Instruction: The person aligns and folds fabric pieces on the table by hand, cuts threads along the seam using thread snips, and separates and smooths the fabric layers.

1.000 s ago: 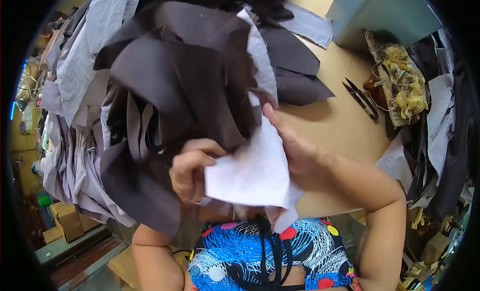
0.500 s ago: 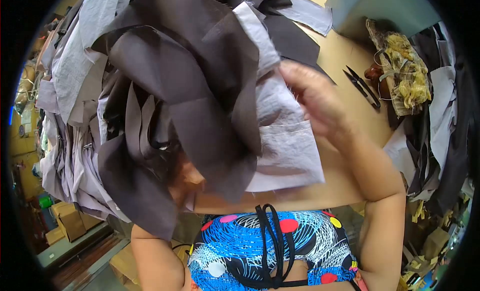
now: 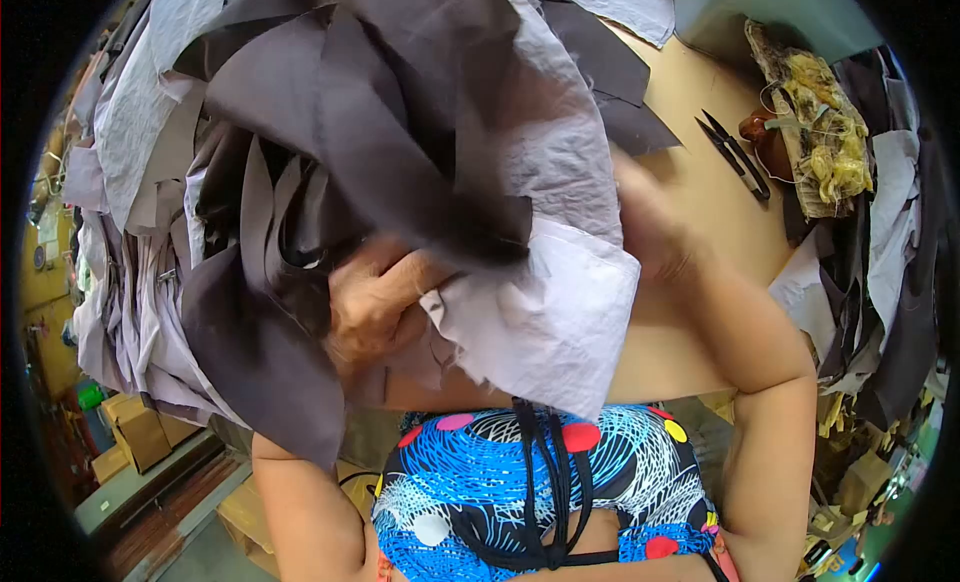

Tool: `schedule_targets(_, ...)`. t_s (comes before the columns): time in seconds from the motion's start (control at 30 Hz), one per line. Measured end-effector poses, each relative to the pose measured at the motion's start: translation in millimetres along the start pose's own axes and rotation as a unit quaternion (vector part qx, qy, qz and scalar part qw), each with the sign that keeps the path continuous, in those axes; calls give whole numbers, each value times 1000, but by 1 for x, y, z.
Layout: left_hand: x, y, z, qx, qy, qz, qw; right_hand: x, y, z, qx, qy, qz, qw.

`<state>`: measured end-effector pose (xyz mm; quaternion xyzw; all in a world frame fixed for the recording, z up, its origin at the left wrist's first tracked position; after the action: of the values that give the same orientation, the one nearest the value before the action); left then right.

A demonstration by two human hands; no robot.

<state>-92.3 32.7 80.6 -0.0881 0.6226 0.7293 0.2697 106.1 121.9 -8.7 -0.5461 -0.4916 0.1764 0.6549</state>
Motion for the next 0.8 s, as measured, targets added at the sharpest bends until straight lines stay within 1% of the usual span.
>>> schedule_targets(0.03, -4, -7, 4, 46, -31, -14, 998, 6, -3, 3, 26, 0, 115, 993)
schedule_targets(0.07, -7, -13, 6, 75, -46, -20, 996, 13, -4, -2, -29, -21, 70, 997)
schedule_targets(0.1, -8, -19, 8, 96, -56, -30, 993, 11, -1, -4, -14, -39, -29, 999)
schedule_targets(0.13, -9, -22, 10, 95, -67, -39, 992, 9, 4, -5, 0, -57, -127, 990)
schedule_targets(0.17, -7, -27, 9, 87, -79, -48, 992, 8, 5, -6, 14, -55, -180, 982)
schedule_targets(0.23, -5, -33, 5, 28, -140, -75, 987, 5, 7, -8, 40, -50, -285, 956)
schedule_targets(0.27, -4, -35, 3, -3, -169, -89, 982, 13, 2, -8, 69, -41, -305, 949)
schedule_targets(0.33, 3, -36, 3, 42, -141, -148, 978, 17, -12, -9, 55, -25, -298, 953)
schedule_targets(0.4, 0, -33, 3, 40, -159, -119, 979, 18, -8, -5, 28, -7, -289, 957)
schedule_targets(0.43, 0, -34, 3, 40, -171, -83, 981, 19, -5, -3, 13, 2, -283, 959)
schedule_targets(0.47, 1, -36, 4, 41, -184, -48, 981, 21, -4, -2, -16, 20, -250, 968)
schedule_targets(0.5, 3, -36, 6, 39, -191, -24, 980, 25, -1, 0, -55, 42, -256, 964)
schedule_targets(0.57, 6, -37, 9, 44, -188, -7, 981, 28, 6, 1, -84, 66, -143, 984)
schedule_targets(0.6, 8, -38, 10, 47, -183, -7, 982, 28, 7, 0, -124, 70, -167, 976)
schedule_targets(0.73, 8, -36, 11, 57, -169, -14, 984, 36, 6, -3, -68, 60, -138, 986)
schedule_targets(0.8, 7, -38, 12, 59, -162, -8, 985, 38, -3, -4, -50, 38, -254, 965)
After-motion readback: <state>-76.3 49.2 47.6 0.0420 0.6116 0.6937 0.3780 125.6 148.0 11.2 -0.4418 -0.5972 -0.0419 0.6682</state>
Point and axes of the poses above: each hand's wrist, its own z-axis towards the middle knuckle, its own y-axis out of the back of the hand, x = y × z, the point moved 4 cm from there along z, towards the middle knuckle, and after that the axes turned 8 degrees about y, right-handed, at the moved point
